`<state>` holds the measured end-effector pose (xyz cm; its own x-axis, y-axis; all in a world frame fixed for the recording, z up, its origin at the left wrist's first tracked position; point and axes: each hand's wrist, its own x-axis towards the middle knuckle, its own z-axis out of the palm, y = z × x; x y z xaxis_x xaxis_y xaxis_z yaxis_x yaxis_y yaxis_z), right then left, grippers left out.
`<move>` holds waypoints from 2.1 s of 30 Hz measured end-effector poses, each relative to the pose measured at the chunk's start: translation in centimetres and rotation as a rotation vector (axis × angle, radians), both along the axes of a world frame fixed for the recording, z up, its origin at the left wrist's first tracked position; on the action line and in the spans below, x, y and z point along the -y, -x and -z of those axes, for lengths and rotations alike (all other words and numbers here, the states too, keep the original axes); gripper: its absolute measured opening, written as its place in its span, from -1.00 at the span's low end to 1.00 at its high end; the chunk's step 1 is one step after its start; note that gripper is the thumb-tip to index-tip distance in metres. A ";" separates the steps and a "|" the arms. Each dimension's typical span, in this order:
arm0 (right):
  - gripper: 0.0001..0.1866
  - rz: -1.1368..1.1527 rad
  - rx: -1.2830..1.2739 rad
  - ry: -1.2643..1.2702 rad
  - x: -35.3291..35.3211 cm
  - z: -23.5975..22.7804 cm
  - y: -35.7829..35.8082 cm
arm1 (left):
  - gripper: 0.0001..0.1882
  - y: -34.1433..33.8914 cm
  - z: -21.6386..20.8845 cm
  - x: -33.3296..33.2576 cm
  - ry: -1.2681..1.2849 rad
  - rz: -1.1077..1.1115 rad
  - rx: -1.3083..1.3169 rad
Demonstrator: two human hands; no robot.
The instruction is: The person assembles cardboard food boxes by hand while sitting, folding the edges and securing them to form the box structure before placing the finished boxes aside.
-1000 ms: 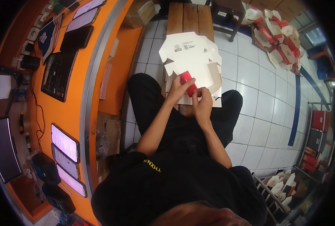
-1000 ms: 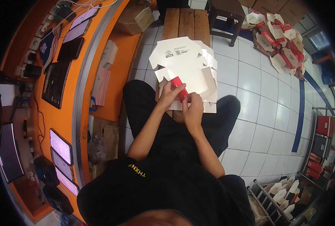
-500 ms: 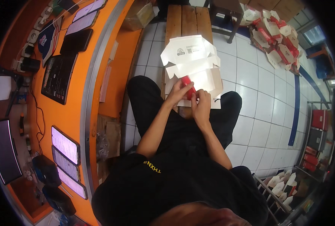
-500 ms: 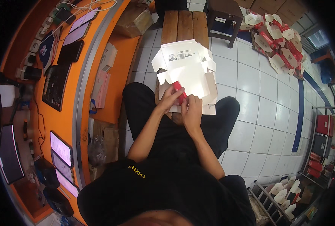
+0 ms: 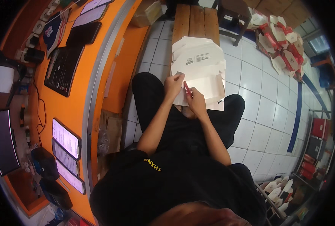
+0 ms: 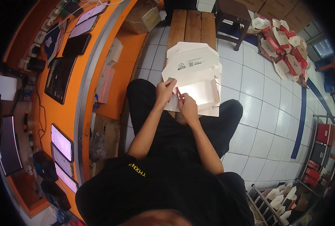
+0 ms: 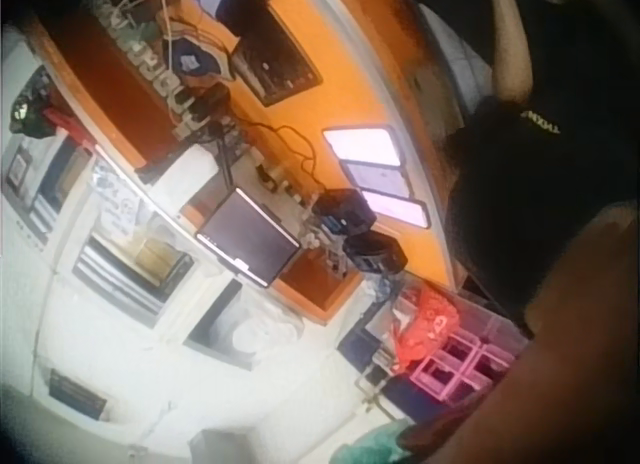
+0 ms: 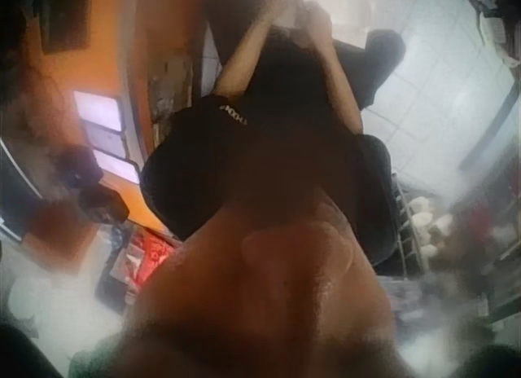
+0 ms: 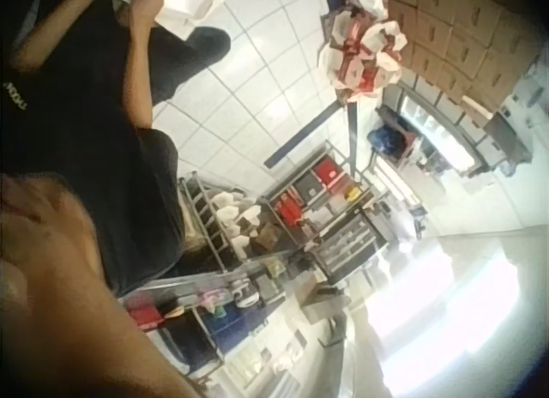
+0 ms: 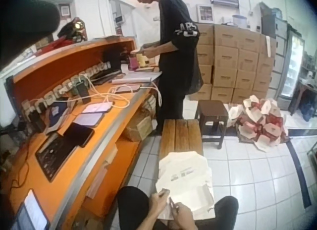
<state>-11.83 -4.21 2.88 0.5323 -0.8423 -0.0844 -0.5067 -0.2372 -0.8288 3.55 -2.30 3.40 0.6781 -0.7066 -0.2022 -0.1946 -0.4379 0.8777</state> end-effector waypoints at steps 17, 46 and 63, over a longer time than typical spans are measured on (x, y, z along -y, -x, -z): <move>-0.58 0.160 0.051 -0.020 5.3 -0.2 0.8 | -0.60 2.3 2.9 -2.3 0.131 -0.235 -0.220; -0.72 0.297 0.237 -0.139 11.9 2.9 8.1 | -0.67 16.3 5.9 -51.0 -0.773 -0.633 -0.571; -0.72 0.299 0.176 -0.106 10.7 1.5 7.6 | -0.70 11.3 3.2 -50.8 -1.073 -0.026 -0.472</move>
